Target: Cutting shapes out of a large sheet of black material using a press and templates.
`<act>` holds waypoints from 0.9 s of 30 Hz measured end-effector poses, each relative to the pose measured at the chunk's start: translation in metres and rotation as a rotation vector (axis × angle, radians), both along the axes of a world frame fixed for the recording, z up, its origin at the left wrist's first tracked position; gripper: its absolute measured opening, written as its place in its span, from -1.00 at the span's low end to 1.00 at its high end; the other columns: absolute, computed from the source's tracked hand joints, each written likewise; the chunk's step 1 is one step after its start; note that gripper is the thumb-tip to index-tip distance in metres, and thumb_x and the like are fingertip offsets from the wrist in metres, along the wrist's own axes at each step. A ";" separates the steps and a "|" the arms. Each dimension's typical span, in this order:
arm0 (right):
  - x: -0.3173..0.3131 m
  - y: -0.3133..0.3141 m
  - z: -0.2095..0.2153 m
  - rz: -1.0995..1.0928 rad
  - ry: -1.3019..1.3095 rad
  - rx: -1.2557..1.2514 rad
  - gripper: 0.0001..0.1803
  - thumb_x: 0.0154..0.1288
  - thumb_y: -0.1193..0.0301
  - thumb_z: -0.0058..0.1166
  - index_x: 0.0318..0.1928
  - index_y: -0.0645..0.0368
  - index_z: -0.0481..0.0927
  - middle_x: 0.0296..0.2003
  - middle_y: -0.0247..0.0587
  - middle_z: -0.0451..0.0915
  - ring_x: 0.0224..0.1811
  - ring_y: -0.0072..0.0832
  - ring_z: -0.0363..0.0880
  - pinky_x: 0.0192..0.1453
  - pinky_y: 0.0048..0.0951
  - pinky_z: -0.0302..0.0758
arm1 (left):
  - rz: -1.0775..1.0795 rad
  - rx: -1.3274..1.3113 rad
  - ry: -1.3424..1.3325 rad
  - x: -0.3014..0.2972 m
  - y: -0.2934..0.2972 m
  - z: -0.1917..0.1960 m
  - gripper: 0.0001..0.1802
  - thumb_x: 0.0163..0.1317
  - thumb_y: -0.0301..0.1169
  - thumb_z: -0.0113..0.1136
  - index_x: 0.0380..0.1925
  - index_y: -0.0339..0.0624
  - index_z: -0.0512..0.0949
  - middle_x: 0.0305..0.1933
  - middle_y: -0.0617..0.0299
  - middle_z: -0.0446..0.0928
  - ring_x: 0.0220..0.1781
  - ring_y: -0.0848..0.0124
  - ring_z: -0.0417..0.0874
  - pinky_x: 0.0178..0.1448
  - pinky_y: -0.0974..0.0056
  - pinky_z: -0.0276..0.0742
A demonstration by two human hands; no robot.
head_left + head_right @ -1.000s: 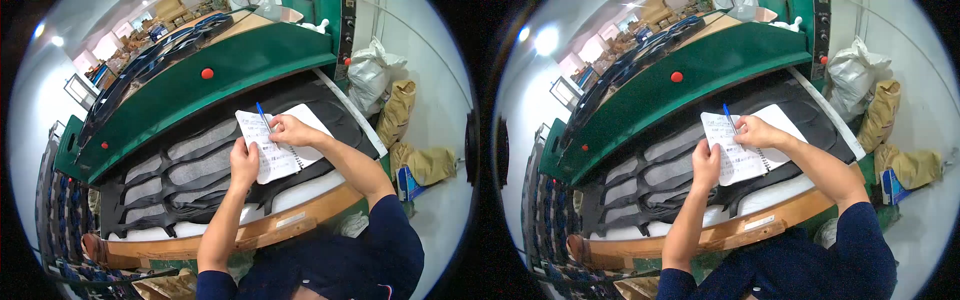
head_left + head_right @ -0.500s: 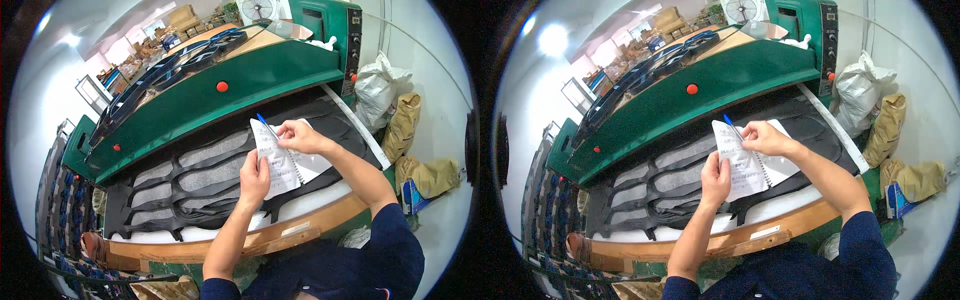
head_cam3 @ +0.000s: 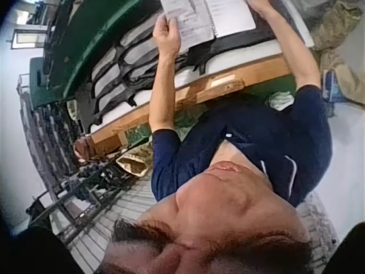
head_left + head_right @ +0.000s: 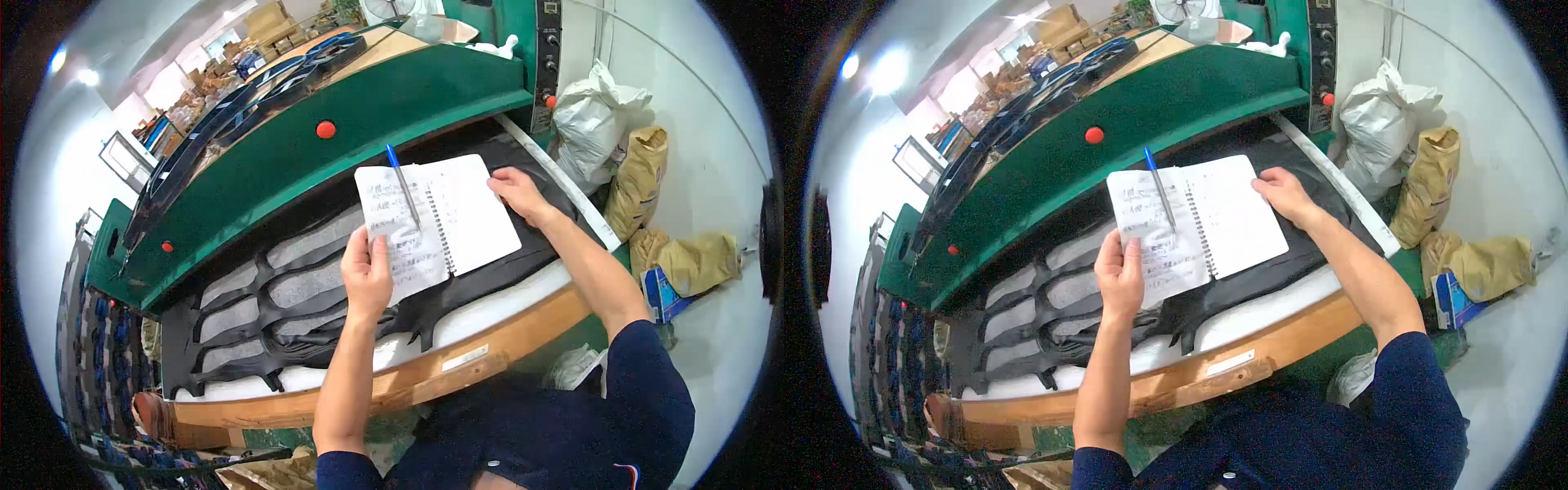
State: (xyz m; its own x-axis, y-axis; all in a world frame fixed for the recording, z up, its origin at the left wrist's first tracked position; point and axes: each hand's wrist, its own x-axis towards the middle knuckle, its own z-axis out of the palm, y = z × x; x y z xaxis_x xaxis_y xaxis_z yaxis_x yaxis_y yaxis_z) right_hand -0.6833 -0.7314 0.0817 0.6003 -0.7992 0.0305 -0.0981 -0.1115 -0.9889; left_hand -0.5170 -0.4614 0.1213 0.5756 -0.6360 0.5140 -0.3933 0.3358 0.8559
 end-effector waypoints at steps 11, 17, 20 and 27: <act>-0.029 0.035 0.001 0.297 -0.203 0.192 -0.65 0.30 0.54 0.04 0.09 0.36 0.48 -0.10 -0.16 0.62 -0.07 -0.51 0.61 0.02 -0.45 0.57 | -0.034 0.080 0.162 -0.020 -0.016 0.025 -0.72 0.41 -0.50 0.03 0.07 -0.38 0.46 -0.04 0.16 0.58 -0.06 0.51 0.58 0.07 0.39 0.50; -0.028 0.033 0.025 0.301 -0.419 0.299 -0.59 0.27 0.53 0.21 0.11 0.34 0.48 -0.02 -0.15 0.61 0.01 -0.42 0.62 0.12 -0.35 0.59 | -0.338 0.419 -0.331 -0.071 -0.002 0.044 -0.46 0.30 -0.31 0.24 0.21 -0.34 0.40 0.14 -0.16 0.53 0.23 0.10 0.54 0.26 0.16 0.45; -0.036 0.019 0.072 0.189 -0.443 0.258 -0.63 0.30 0.55 0.13 0.11 0.34 0.48 -0.03 -0.15 0.62 -0.08 -0.42 0.66 0.04 -0.37 0.62 | -0.182 0.429 -0.107 -0.048 0.031 0.020 -0.51 0.28 -0.38 0.26 0.17 -0.36 0.43 0.10 -0.12 0.57 0.14 0.20 0.62 0.19 0.21 0.52; 0.055 -0.079 0.176 0.203 -0.634 0.125 -0.63 0.49 0.34 -0.11 0.13 0.36 0.47 -0.08 -0.12 0.64 -0.16 -0.41 0.67 -0.05 -0.42 0.62 | 0.013 0.472 0.152 -0.026 0.067 -0.029 -0.61 0.32 -0.50 0.18 0.12 -0.41 0.44 0.00 0.09 0.61 -0.01 0.47 0.61 0.06 0.37 0.54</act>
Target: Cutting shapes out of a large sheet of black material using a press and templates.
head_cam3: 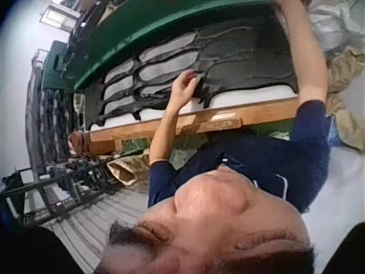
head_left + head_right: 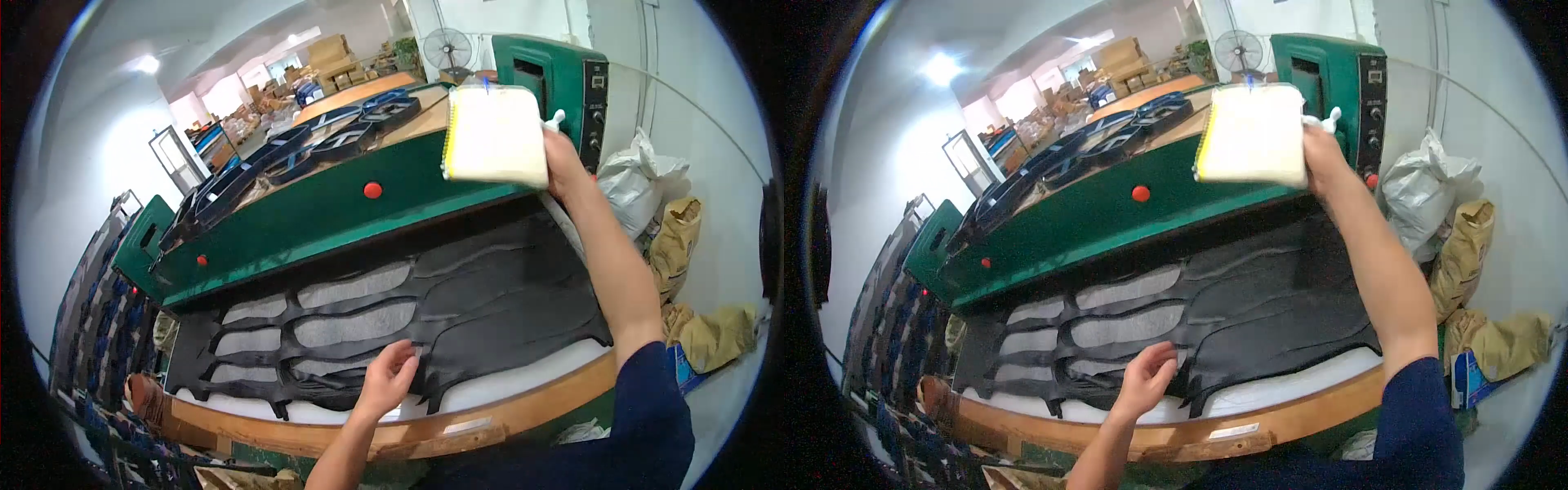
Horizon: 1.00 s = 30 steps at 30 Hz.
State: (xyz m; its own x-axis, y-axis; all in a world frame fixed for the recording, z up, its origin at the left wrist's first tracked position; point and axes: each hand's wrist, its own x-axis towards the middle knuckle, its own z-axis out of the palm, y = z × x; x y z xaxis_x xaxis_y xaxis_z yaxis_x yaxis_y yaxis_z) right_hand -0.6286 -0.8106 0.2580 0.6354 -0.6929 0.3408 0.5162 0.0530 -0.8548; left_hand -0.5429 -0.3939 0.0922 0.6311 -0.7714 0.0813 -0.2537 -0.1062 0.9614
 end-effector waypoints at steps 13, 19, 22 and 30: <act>-0.009 0.045 -0.107 0.040 0.595 -0.161 -0.61 0.39 0.36 0.06 0.11 0.35 0.46 -0.15 -0.09 0.63 -0.27 -0.47 0.63 -0.20 -0.48 0.63 | 0.150 0.098 0.360 0.039 -0.027 -0.041 -0.53 0.30 -0.41 0.21 0.15 -0.42 0.41 -0.06 0.09 0.62 -0.06 0.41 0.61 0.07 0.34 0.53; -0.081 0.103 -0.153 0.102 0.732 -0.506 -0.75 0.38 0.51 0.08 0.03 0.31 0.54 -0.18 -0.21 0.66 -0.19 -0.58 0.62 -0.10 -0.53 0.56 | 0.158 0.252 0.278 0.016 -0.051 -0.002 -0.60 0.24 -0.37 0.24 -0.01 -0.36 0.40 -0.23 0.16 0.58 -0.24 0.49 0.54 -0.19 0.37 0.49; -0.099 0.127 -0.163 0.048 0.724 -0.648 -0.81 0.33 0.54 0.11 -0.07 0.33 0.59 -0.22 -0.17 0.68 -0.18 -0.52 0.65 -0.09 -0.51 0.56 | 0.125 0.376 0.213 0.018 -0.056 -0.010 -0.67 0.22 -0.36 0.24 -0.12 -0.33 0.42 -0.25 0.15 0.58 -0.27 0.46 0.54 -0.19 0.34 0.49; -0.095 0.147 -0.182 -0.045 0.450 -0.888 -0.85 0.19 0.56 0.17 -0.20 0.28 0.64 -0.34 -0.01 0.67 -0.30 -0.15 0.67 -0.23 -0.31 0.58 | 0.099 0.441 -0.092 -0.004 -0.057 -0.014 -0.64 0.14 -0.27 0.31 -0.26 -0.31 0.45 -0.43 0.07 0.51 -0.45 0.38 0.46 -0.29 0.25 0.42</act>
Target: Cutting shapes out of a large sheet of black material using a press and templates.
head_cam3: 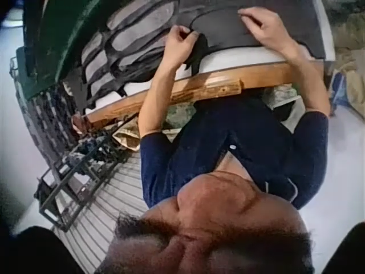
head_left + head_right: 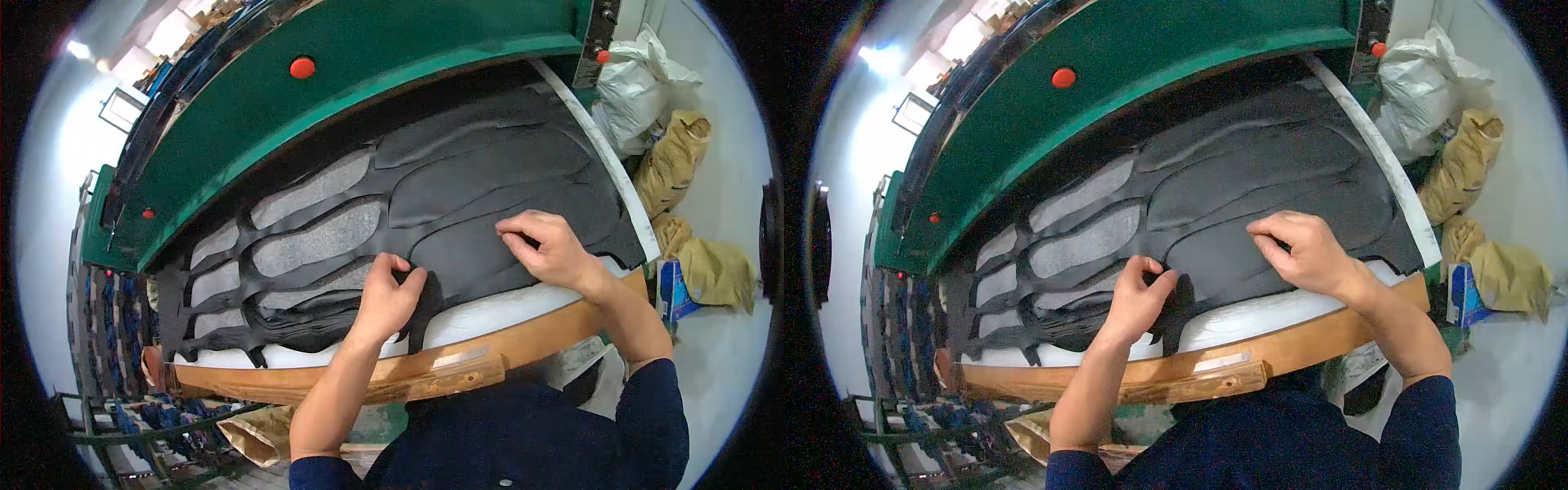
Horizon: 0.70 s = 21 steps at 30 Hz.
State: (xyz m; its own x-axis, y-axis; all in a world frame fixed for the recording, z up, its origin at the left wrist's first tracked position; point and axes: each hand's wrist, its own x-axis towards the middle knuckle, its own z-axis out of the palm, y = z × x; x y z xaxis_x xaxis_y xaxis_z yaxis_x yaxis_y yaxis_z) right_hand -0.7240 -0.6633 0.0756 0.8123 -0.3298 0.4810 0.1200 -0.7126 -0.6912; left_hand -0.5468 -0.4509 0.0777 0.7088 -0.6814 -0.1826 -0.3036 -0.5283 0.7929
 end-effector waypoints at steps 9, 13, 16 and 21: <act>0.006 0.014 -0.005 0.101 -0.024 -0.040 -0.81 0.08 0.59 0.22 -0.23 0.30 0.65 -0.36 -0.09 0.67 -0.34 -0.19 0.63 -0.23 -0.26 0.53 | 0.238 0.063 0.310 0.006 -0.013 0.016 -0.69 0.21 -0.27 0.31 -0.30 -0.20 0.39 -0.42 0.31 0.42 -0.41 0.56 0.37 -0.36 0.39 0.31; 0.010 0.025 0.001 0.130 -0.014 -0.079 -0.79 0.09 0.55 0.22 -0.21 0.26 0.63 -0.31 -0.11 0.67 -0.27 -0.20 0.63 -0.18 -0.24 0.52 | 0.293 0.042 0.457 0.018 -0.014 0.008 -0.71 0.20 -0.27 0.31 -0.38 -0.21 0.43 -0.40 0.26 0.46 -0.36 0.51 0.44 -0.30 0.35 0.40; 0.010 0.034 -0.002 0.143 0.014 -0.099 -0.75 0.12 0.44 0.24 -0.15 0.21 0.61 -0.24 -0.15 0.67 -0.21 -0.20 0.61 -0.13 -0.23 0.49 | 0.301 0.017 0.493 0.018 -0.017 0.008 -0.69 0.16 -0.26 0.34 -0.39 -0.18 0.41 -0.43 0.28 0.44 -0.39 0.50 0.43 -0.33 0.35 0.38; 0.012 0.046 -0.002 0.046 0.014 -0.091 -0.64 0.11 0.30 0.30 -0.11 0.20 0.60 -0.22 -0.16 0.66 -0.16 -0.21 0.60 -0.11 -0.21 0.49 | 0.289 -0.171 0.659 0.019 -0.016 0.010 -0.68 0.15 -0.32 0.37 -0.41 -0.09 0.35 -0.40 0.33 0.41 -0.36 0.51 0.44 -0.31 0.38 0.39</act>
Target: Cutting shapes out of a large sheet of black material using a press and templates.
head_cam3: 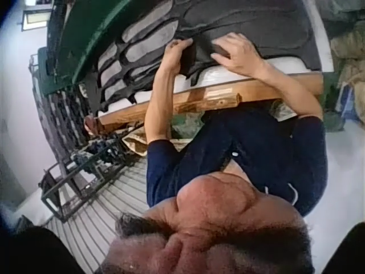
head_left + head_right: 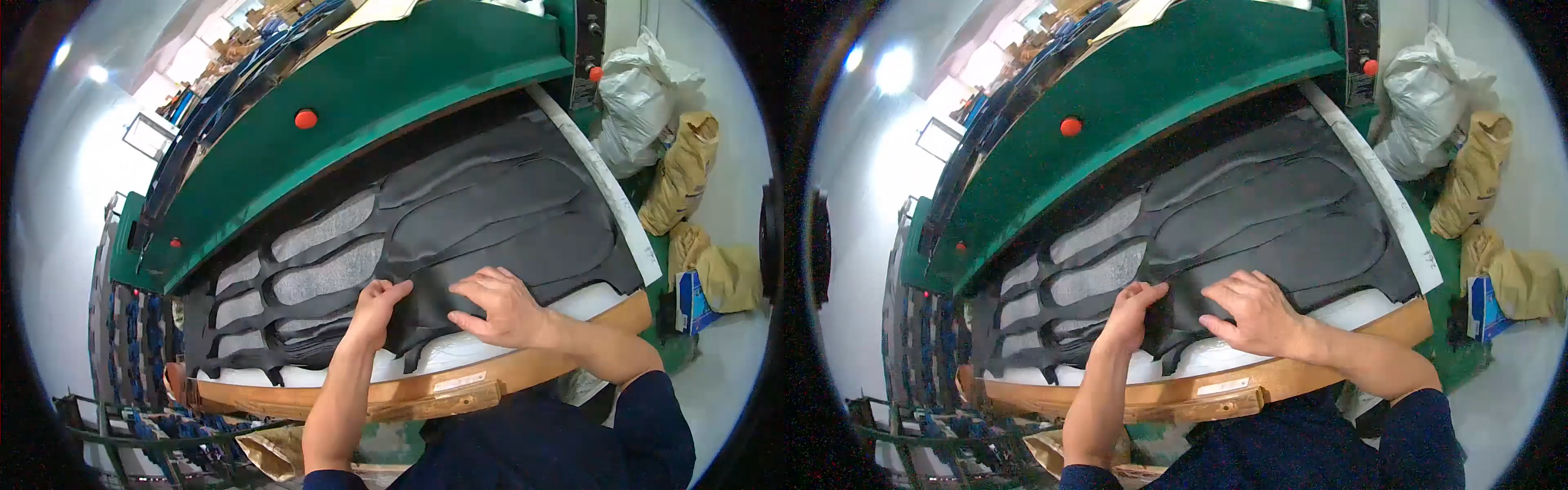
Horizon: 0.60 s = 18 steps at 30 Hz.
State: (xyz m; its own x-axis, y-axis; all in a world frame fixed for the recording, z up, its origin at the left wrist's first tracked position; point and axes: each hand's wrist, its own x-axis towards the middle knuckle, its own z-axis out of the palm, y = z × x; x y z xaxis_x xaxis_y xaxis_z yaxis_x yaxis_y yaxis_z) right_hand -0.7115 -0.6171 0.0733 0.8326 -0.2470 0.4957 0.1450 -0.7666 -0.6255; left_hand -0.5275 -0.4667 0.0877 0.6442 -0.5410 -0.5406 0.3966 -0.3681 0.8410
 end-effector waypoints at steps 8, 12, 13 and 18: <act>0.018 0.033 0.007 -0.257 0.068 -0.138 -0.37 0.00 0.04 0.35 -0.03 0.25 0.58 -0.16 -0.08 0.63 -0.12 -0.19 0.55 -0.06 -0.19 0.46 | -0.079 -0.320 0.159 0.010 0.018 -0.014 -0.74 0.19 -0.44 0.32 -0.26 -0.11 0.39 -0.30 0.29 0.49 -0.19 0.49 0.52 0.02 0.38 0.41; 0.028 0.046 0.004 -0.293 0.049 -0.259 -0.38 -0.05 0.13 0.39 -0.05 0.29 0.56 -0.20 -0.07 0.62 -0.18 -0.17 0.55 -0.12 -0.19 0.44 | -0.070 -0.472 0.262 0.020 0.022 -0.027 -0.69 0.16 -0.48 0.34 -0.17 -0.10 0.40 -0.27 0.32 0.51 -0.14 0.50 0.52 0.02 0.37 0.42; 0.029 0.048 0.006 -0.307 0.056 -0.294 -0.38 -0.05 0.14 0.39 -0.04 0.30 0.55 -0.20 -0.07 0.62 -0.18 -0.16 0.55 -0.12 -0.19 0.44 | -0.118 -0.479 0.263 0.022 0.020 -0.029 -0.68 0.15 -0.48 0.34 -0.17 -0.11 0.40 -0.28 0.32 0.51 -0.14 0.50 0.52 0.02 0.36 0.42; 0.038 0.065 0.013 -0.339 0.136 -0.367 -0.31 -0.07 0.18 0.40 0.01 0.35 0.49 -0.19 0.00 0.58 -0.14 -0.09 0.53 -0.10 -0.17 0.45 | -0.177 -0.451 0.289 0.026 0.019 -0.029 -0.58 0.15 -0.46 0.37 -0.10 -0.15 0.32 -0.27 0.24 0.53 -0.13 0.45 0.55 0.03 0.32 0.43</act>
State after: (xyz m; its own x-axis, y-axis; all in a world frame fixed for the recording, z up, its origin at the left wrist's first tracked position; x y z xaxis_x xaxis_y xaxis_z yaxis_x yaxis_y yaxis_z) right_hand -0.6734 -0.5520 0.0861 0.7991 -0.3441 0.4930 -0.2135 -0.9290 -0.3024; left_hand -0.5019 -0.4478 0.0583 0.3825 -0.8458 -0.3720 0.5989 -0.0796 0.7968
